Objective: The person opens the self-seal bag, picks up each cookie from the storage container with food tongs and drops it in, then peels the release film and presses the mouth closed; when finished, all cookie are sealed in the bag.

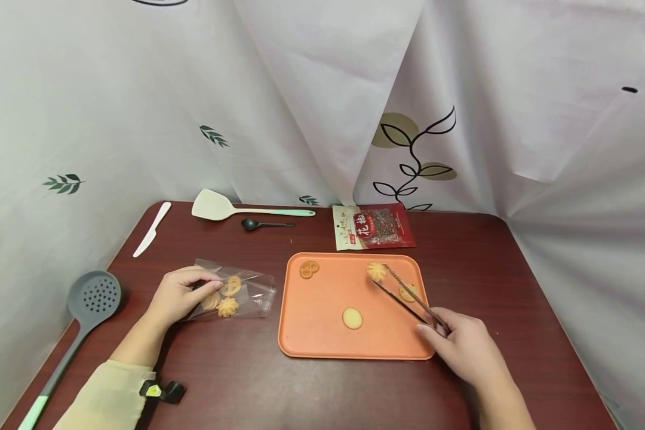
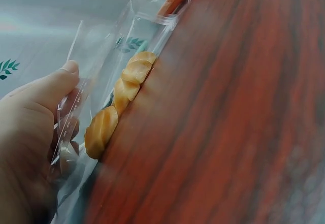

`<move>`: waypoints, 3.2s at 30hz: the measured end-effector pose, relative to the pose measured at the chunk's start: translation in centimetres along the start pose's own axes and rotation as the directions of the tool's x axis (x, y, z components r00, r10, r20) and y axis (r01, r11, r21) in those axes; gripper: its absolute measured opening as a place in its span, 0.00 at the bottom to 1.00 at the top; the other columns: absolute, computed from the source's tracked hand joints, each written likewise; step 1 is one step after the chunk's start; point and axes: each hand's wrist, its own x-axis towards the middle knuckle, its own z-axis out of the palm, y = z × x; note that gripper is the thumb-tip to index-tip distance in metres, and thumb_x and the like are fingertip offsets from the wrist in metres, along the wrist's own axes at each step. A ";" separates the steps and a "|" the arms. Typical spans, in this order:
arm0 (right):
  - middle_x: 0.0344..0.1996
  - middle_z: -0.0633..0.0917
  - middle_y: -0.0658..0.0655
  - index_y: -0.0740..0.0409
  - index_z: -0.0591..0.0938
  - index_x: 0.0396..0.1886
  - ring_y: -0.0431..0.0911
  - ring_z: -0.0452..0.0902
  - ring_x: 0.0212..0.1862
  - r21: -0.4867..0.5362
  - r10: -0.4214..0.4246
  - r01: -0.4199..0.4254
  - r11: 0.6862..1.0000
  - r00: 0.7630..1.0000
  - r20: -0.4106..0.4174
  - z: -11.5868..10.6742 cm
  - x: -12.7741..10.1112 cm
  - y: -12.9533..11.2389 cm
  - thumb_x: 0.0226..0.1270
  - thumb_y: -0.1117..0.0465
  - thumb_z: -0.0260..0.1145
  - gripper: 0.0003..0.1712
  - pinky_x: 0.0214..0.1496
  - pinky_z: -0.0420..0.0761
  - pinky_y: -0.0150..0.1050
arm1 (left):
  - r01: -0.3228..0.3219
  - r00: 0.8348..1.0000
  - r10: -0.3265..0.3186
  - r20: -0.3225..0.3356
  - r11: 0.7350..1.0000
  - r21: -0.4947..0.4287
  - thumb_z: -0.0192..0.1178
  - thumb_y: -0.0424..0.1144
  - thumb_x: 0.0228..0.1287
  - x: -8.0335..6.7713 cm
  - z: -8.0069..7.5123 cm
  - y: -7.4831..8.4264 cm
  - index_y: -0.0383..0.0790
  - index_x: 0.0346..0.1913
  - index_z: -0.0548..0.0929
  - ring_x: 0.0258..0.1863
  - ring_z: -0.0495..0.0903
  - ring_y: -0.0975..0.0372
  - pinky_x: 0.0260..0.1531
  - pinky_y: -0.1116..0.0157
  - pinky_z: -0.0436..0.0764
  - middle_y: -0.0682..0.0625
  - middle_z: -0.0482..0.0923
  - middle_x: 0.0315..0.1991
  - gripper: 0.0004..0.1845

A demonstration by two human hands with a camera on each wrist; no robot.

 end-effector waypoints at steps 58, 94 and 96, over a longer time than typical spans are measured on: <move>0.20 0.75 0.38 0.40 0.81 0.30 0.38 0.70 0.24 -0.118 -0.138 0.215 0.969 0.876 0.462 9.9 9.8 -14.9 0.69 0.44 0.76 0.14 0.27 0.73 0.39 | -0.044 0.998 0.036 -0.050 0.983 -0.179 0.75 0.18 0.56 0.1 0.6 0.2 0.43 0.36 0.94 0.37 0.86 0.67 0.43 0.74 0.81 0.52 0.89 0.34 0.15; 0.20 0.76 0.40 0.41 0.84 0.32 0.40 0.70 0.24 -0.121 -0.079 0.162 0.979 0.857 0.509 7.4 12.3 -14.3 0.67 0.46 0.79 0.12 0.27 0.71 0.42 | -0.052 0.998 0.039 -0.055 0.966 -0.253 0.73 0.14 0.54 0.0 0.5 -0.1 0.39 0.37 0.94 0.39 0.86 0.68 0.45 0.75 0.81 0.47 0.90 0.35 0.16; 0.20 0.76 0.39 0.40 0.84 0.32 0.39 0.70 0.24 -0.112 -0.080 0.158 0.981 0.856 0.511 7.2 12.3 -14.2 0.67 0.46 0.79 0.11 0.28 0.72 0.41 | -0.055 0.997 0.042 -0.057 0.967 -0.251 0.73 0.14 0.53 -0.1 0.5 0.0 0.38 0.37 0.94 0.39 0.86 0.67 0.44 0.75 0.81 0.45 0.89 0.34 0.16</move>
